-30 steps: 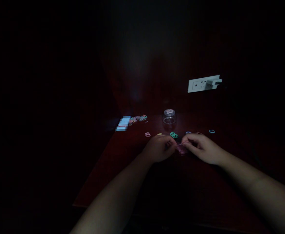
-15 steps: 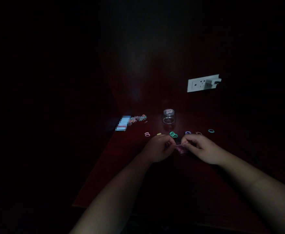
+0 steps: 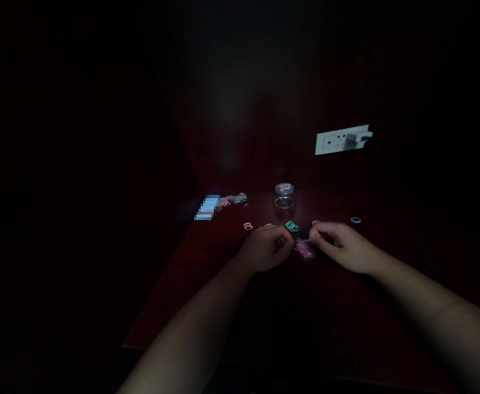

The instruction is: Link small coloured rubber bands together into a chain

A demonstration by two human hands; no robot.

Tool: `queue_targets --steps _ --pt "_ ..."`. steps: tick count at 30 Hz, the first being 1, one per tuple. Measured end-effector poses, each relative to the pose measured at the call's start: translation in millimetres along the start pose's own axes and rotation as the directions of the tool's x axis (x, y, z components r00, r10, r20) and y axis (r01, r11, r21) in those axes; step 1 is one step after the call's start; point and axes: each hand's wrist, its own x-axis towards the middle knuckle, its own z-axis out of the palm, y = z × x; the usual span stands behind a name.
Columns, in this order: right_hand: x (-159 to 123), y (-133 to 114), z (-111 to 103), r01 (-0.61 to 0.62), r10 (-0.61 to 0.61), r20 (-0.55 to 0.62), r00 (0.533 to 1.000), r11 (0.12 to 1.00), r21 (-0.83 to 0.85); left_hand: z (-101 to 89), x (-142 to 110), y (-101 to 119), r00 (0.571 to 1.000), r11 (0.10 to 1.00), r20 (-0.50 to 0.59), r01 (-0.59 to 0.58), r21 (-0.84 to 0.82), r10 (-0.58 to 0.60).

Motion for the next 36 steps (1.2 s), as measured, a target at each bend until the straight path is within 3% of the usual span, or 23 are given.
queue_targets --steps 6,13,19,27,36 --pt "0 -2 0 0.0 0.0 0.004 1.0 1.0 -0.017 1.1 0 1 0.999 0.999 -0.039 -0.015 -0.029 0.014" --pt "0 -9 6 0.01 -0.012 0.071 0.997 0.999 0.035 4.6 2 2 0.999 0.999 0.049 -0.008 -0.034 0.01" --pt "0 -9 4 0.008 -0.009 0.069 0.998 1.0 0.02 3.1 1 0 0.999 0.999 0.043 0.001 -0.043 0.001" --pt "2 3 -2 0.02 -0.014 0.033 0.999 0.984 -0.179 0.8 0 -5 0.999 1.0 -0.025 0.023 -0.006 -0.023" --pt "3 5 -5 0.013 0.001 0.044 0.999 0.952 -0.305 1.5 1 -4 1.0 1.0 -0.01 0.005 -0.021 -0.006"
